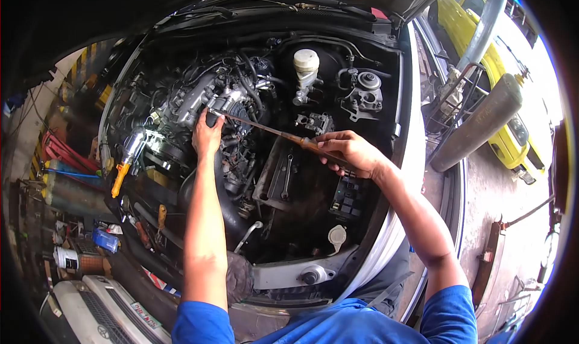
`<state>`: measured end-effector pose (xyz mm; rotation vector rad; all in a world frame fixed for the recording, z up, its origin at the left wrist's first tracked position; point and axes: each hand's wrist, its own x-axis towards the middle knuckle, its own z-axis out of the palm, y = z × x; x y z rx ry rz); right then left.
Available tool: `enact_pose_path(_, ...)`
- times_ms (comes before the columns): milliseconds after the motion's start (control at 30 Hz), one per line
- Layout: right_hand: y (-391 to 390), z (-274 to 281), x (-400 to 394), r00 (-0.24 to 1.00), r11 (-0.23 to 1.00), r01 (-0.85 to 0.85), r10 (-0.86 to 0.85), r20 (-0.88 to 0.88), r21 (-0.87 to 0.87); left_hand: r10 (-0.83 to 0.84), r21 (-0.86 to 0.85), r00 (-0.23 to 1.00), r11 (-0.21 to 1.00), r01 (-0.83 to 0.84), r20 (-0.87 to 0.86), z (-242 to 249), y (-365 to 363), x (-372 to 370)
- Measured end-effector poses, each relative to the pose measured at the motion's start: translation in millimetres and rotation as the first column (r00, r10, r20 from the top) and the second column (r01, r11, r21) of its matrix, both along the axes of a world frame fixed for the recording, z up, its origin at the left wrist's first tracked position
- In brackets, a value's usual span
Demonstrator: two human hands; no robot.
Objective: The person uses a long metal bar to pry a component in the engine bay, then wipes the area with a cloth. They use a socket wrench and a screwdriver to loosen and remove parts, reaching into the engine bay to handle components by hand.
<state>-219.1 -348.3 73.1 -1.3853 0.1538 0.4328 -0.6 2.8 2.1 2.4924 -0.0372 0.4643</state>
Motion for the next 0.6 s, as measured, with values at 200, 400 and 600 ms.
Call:
enact_pose_path(200,6,15,-8,0.999,0.979,0.047,-0.044,0.020,-0.201,0.001,0.017,0.999,1.000,-0.002,0.049,-10,3,2)
enact_pose_path(400,16,5,-11,0.801,0.675,0.321,0.182,0.571,-0.664,0.022,-0.019,0.999,1.000,-0.021,0.041,-6,3,0)
enact_pose_path(600,17,10,-13,0.770,0.528,0.416,0.229,0.596,-0.740,0.008,-0.036,1.000,0.999,-0.007,0.016,2,0,-6)
